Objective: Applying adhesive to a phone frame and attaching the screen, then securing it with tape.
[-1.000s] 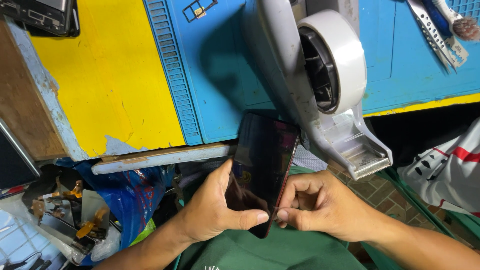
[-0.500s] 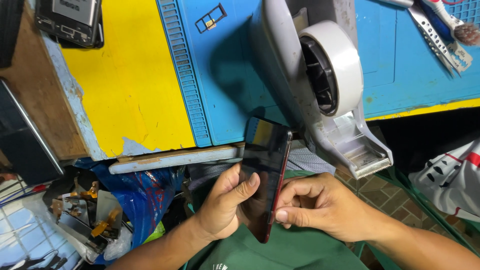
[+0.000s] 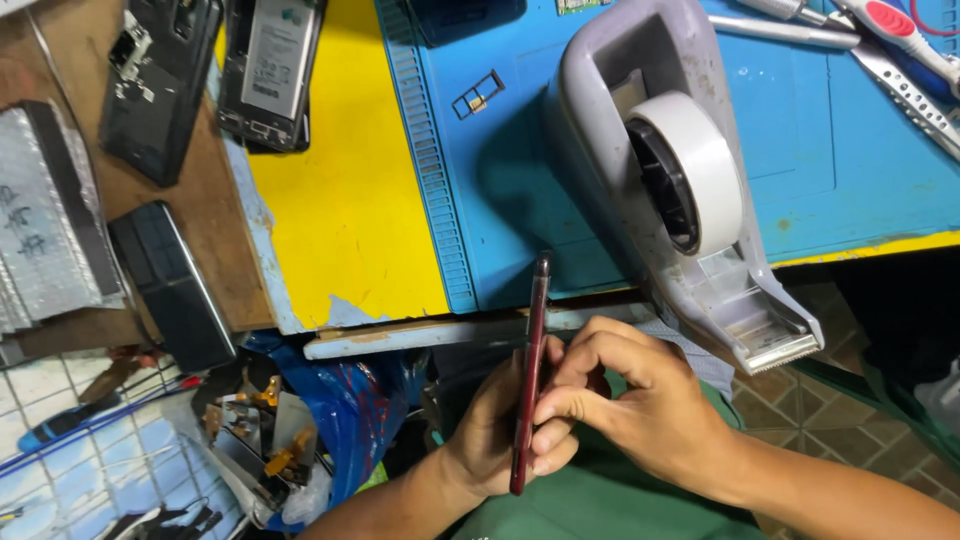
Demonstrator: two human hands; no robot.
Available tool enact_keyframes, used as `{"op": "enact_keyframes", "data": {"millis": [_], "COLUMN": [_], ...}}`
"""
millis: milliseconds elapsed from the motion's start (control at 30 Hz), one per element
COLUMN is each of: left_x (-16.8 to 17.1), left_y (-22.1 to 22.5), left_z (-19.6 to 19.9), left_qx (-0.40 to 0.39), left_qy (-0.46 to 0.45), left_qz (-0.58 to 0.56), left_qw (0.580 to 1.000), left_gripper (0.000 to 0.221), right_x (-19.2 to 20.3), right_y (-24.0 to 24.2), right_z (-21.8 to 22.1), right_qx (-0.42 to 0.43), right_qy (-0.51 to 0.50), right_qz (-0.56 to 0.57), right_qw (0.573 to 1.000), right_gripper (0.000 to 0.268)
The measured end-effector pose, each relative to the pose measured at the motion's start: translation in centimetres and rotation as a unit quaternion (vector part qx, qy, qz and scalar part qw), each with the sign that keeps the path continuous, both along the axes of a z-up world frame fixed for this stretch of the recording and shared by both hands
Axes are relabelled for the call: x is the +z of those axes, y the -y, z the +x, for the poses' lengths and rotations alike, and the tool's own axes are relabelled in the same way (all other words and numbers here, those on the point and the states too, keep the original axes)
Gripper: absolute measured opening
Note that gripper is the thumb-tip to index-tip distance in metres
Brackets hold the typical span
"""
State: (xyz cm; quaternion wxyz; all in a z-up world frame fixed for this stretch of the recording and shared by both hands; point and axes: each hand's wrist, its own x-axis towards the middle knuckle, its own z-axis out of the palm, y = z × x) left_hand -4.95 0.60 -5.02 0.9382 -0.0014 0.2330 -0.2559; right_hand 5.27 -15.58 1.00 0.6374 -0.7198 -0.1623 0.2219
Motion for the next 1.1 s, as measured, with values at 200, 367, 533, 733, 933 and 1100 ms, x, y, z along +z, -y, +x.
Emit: {"op": "enact_keyframes", "data": {"millis": [200,367,533,733,933,1100], "left_x": [0.1,-0.5,5.3,10.1,3.7,3.6], "left_y": [-0.5,-1.5,-2.9,-7.6,-10.1,0.5], "left_z": [0.4,0.3,4.5,6.8,1.8,2.6], "left_qx": [-0.009,-0.017,-0.086,-0.426,0.03,0.1], "left_qy": [-0.018,0.033,0.184,0.256,0.11,0.056], "left_qz": [-0.063,-0.018,0.226,0.555,0.371,0.322], "left_qw": [0.998,0.999,0.953,0.667,0.922,0.94], "left_gripper": [0.035,0.04,0.062,0.038,0.079,0.053], "right_x": [0.2,0.6,-0.7,0.8,-1.5,-1.3], "right_y": [-0.5,-0.5,1.7,2.0,4.4,2.3], "right_z": [0.1,0.7,-0.2,-0.1,-4.7,-6.8], "right_qx": [0.021,0.003,0.026,0.058,-0.082,-0.156], "right_qy": [0.028,-0.014,-0.268,-0.337,-0.311,-0.125], "right_qz": [0.033,0.002,0.195,0.146,0.155,0.192], "right_qw": [0.999,1.0,0.943,0.928,0.934,0.961], "right_gripper": [0.026,0.016,0.056,0.025,0.043,0.038]}}
